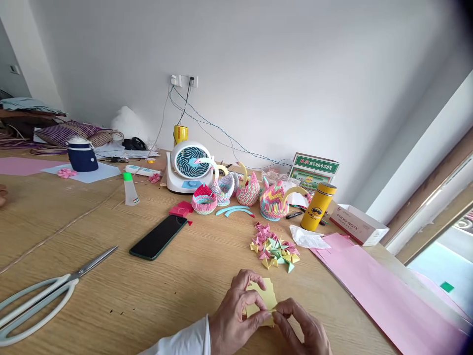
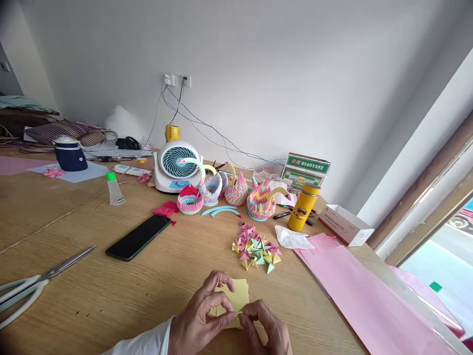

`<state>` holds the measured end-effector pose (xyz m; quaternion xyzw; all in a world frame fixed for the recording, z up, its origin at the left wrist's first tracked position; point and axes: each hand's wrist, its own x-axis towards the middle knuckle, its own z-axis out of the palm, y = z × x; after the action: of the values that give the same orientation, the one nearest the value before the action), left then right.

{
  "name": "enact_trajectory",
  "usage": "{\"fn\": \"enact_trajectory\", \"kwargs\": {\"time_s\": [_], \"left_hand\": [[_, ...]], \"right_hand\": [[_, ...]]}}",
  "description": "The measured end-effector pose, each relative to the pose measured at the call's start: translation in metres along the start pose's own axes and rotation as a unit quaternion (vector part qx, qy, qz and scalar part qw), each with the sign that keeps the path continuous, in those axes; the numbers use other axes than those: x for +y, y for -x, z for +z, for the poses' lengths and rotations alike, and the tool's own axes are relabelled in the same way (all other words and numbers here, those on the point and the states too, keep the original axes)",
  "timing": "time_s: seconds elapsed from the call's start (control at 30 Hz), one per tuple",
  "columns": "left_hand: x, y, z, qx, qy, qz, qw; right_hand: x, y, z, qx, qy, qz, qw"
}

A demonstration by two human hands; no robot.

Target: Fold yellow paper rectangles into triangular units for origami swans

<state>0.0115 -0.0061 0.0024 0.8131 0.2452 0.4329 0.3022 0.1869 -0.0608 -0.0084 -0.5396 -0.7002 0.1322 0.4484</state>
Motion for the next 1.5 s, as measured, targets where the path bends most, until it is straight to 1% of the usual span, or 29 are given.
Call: {"fn": "enact_trajectory", "kwargs": {"time_s": [0.07,0.13,0.23,0.4,0.53,0.73,0.87,0.97,1.13,1.33,1.43,1.5], "left_hand": [[0.001,-0.001,-0.001,-0.002,-0.007,0.002,1.0],[0.001,-0.001,-0.002,-0.008,-0.016,-0.004,1.0],[0.0,-0.001,-0.002,-0.013,-0.019,-0.011,1.0],[0.0,-0.003,-0.002,0.0,-0.018,-0.001,1.0],[0.0,-0.003,-0.001,0.001,-0.017,0.011,1.0],[0.0,-0.002,-0.001,-0.017,-0.029,0.012,0.999],[-0.001,-0.003,0.0,-0.013,-0.018,0.01,1.0],[-0.001,-0.004,0.0,-0.003,-0.009,0.016,1.0],[-0.001,-0.004,0.0,-0.007,-0.016,0.017,1.0],[0.002,-0.001,0.0,-0.032,-0.042,0.027,0.998],[0.002,-0.001,0.0,-0.014,-0.066,-0.001,0.998],[0.0,-0.002,-0.001,0.005,-0.083,-0.028,0.996]], "right_hand": [[-0.003,-0.001,-0.005,-0.017,-0.001,-0.006,1.0],[-0.003,-0.002,-0.006,-0.02,0.002,-0.01,1.0],[-0.002,-0.002,-0.005,-0.02,-0.001,-0.008,1.0],[-0.003,-0.001,-0.003,-0.041,0.0,-0.004,0.999],[-0.007,-0.002,-0.005,-0.039,0.001,0.0,0.999],[-0.008,-0.002,-0.009,-0.026,0.009,-0.03,0.999],[-0.007,-0.002,-0.009,-0.016,0.017,-0.04,0.999],[-0.006,-0.002,-0.009,-0.022,0.025,-0.035,0.999],[-0.003,-0.004,-0.015,-0.073,0.029,-0.039,0.996],[-0.009,-0.003,-0.028,-0.148,0.04,-0.013,0.988],[-0.01,-0.002,-0.034,-0.175,0.038,0.007,0.984],[-0.009,-0.004,-0.037,-0.174,-0.006,0.029,0.984]]}}
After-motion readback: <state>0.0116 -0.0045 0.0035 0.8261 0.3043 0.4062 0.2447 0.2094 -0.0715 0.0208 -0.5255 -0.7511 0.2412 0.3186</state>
